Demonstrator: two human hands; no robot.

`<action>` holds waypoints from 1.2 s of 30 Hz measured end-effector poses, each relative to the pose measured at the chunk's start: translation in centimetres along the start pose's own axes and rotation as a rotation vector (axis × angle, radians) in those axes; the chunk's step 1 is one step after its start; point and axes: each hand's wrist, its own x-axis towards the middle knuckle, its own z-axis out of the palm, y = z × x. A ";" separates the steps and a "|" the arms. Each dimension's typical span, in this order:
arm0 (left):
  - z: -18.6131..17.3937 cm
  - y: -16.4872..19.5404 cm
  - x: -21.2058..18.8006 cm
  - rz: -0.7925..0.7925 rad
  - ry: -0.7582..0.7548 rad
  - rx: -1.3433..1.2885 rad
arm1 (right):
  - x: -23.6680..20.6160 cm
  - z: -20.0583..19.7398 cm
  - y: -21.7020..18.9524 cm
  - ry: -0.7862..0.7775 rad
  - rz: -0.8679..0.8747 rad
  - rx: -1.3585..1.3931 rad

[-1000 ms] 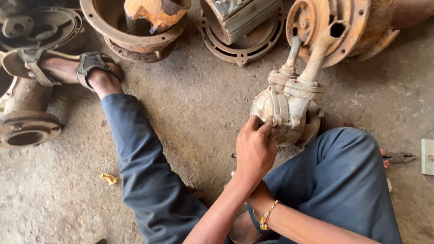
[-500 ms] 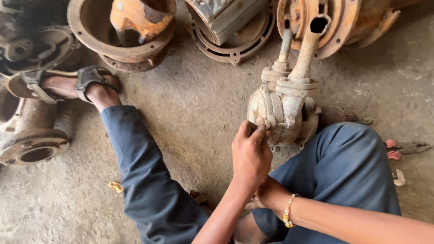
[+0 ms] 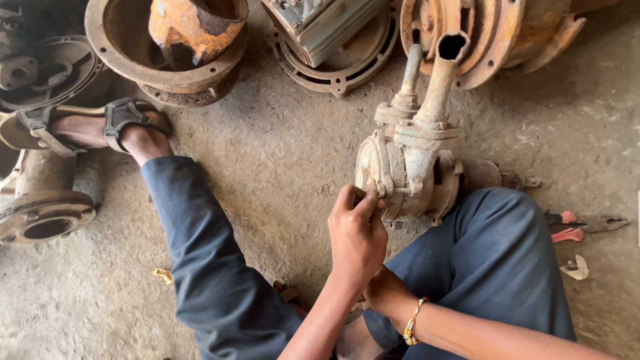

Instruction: The person sits on the ground and works on a rusty water pump, using a spanner to loosen and remove bolts from the pump body and turning the pump to reach different sides. They then use pliers to grip and work on a pipe fitting on the pump.

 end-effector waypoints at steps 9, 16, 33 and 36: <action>-0.5 0.3 0.4 -0.041 -0.059 -0.010 | 0.7 0.5 2.2 -0.009 -0.116 0.006; -0.6 1.5 1.3 -0.123 -0.096 0.052 | -5.9 -2.3 2.8 -0.031 -0.069 -0.035; -2.1 0.9 2.7 -0.332 -0.201 -0.146 | -17.3 -2.0 -7.5 1.233 -1.099 -0.700; -2.0 0.2 2.5 -0.313 -0.145 -0.201 | -16.9 -4.5 -14.6 1.157 -1.292 -0.883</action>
